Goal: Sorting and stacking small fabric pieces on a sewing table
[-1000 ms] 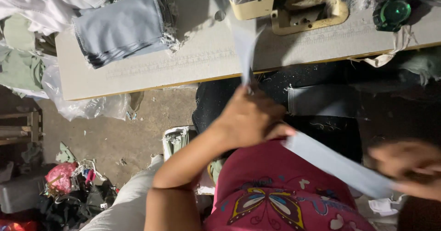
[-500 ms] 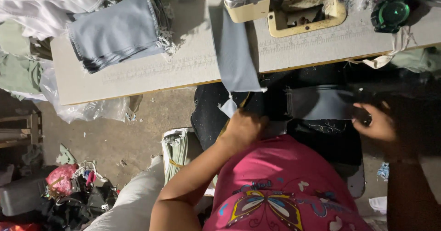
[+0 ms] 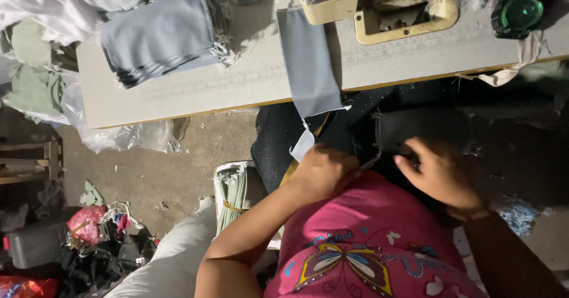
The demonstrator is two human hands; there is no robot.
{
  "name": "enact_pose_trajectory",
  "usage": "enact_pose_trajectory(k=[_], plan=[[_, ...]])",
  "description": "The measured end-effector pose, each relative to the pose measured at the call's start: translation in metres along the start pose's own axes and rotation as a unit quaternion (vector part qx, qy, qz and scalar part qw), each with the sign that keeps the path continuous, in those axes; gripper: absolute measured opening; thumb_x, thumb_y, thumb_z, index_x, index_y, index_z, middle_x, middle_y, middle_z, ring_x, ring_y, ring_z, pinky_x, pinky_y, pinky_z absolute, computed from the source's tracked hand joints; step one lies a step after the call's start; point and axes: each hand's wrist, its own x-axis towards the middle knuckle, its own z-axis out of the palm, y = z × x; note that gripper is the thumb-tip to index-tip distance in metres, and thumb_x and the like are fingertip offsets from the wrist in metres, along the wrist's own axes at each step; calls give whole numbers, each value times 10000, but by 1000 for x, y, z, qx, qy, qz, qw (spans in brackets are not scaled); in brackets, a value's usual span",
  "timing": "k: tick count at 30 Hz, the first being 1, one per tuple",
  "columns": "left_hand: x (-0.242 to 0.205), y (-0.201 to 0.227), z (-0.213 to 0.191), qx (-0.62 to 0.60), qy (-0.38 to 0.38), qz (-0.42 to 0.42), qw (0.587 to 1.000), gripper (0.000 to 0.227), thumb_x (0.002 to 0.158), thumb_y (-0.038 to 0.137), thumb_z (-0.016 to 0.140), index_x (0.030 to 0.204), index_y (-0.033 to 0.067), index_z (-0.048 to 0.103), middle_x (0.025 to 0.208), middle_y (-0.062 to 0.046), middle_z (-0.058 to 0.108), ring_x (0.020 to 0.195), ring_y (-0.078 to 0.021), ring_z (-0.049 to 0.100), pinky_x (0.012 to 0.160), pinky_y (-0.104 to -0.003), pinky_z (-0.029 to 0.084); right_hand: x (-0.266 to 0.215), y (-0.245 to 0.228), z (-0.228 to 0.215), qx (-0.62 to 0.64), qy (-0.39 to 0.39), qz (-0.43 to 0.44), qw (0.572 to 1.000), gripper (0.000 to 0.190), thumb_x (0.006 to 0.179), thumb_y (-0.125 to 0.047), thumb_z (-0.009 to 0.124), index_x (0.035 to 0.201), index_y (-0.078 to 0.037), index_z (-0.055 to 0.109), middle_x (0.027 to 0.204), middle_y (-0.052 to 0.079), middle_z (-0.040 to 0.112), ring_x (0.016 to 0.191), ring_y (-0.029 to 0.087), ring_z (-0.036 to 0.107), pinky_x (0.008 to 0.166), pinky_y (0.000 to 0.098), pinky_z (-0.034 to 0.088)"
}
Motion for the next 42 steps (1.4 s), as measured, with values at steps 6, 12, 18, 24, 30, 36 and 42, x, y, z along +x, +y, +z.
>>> enact_pose_trajectory(k=[6, 12, 18, 24, 30, 36, 42], plan=[[28, 47, -35, -145, -30, 83, 985, 179, 957, 274, 656, 1017, 107, 636, 836, -119, 722, 695, -361, 693, 585, -469, 496, -22, -44, -64, 232, -140, -51, 961, 84, 836, -259, 762, 793, -192, 734, 715, -73, 743, 655, 73, 664, 620, 246, 481], [27, 9, -118, 10, -80, 70, 994, 330, 824, 549, 768, 858, 226, 704, 770, 6, 763, 793, -266, 734, 1001, -477, 407, -86, 118, -151, 209, -125, -90, 966, 307, 628, -307, 853, 929, -263, 898, 1114, 0, 855, 1132, 163, 789, 1016, 330, 561], [10, -31, -73, 162, 47, -17, 985, 148, 879, 345, 729, 811, 222, 681, 673, -11, 710, 663, -253, 705, 998, -488, 470, -24, 91, -97, 164, 113, 79, 977, 220, 1078, 50, 696, 1297, 31, 699, 1190, 121, 714, 1050, 149, 620, 977, 264, 488], [2, -30, 61, 129, -51, -41, 990, 368, 906, 331, 592, 1209, 182, 738, 1035, -116, 762, 998, -375, 667, 1060, -649, 377, -28, 214, 0, -243, -52, 182, 951, 777, 705, -652, 696, 1446, -441, 603, 1524, 68, 551, 1125, 365, 731, 855, 520, 623], [5, -20, 34, 84, 26, 0, 996, 207, 869, 325, 700, 734, 169, 718, 630, -58, 669, 612, -326, 623, 765, -486, 487, -15, 22, -58, -249, 6, 127, 960, 432, 955, -654, 565, 1136, -291, 713, 718, 71, 708, 611, 349, 693, 512, 450, 490], [7, -3, 36, 79, 120, 5, 990, 230, 911, 375, 646, 752, 236, 736, 549, -1, 642, 556, -227, 693, 724, -404, 535, 18, -24, -4, -22, 2, -52, 998, 155, 809, -189, 693, 934, -98, 685, 667, 178, 726, 660, 350, 739, 566, 451, 563], [4, 1, 18, 39, -3, 3, 999, 235, 940, 464, 666, 941, 246, 754, 790, -38, 746, 740, -269, 718, 716, -429, 516, 4, -15, -42, 63, 12, 9, 998, 382, 883, -411, 725, 1110, -106, 680, 1021, 83, 689, 955, 280, 670, 841, 369, 487]])
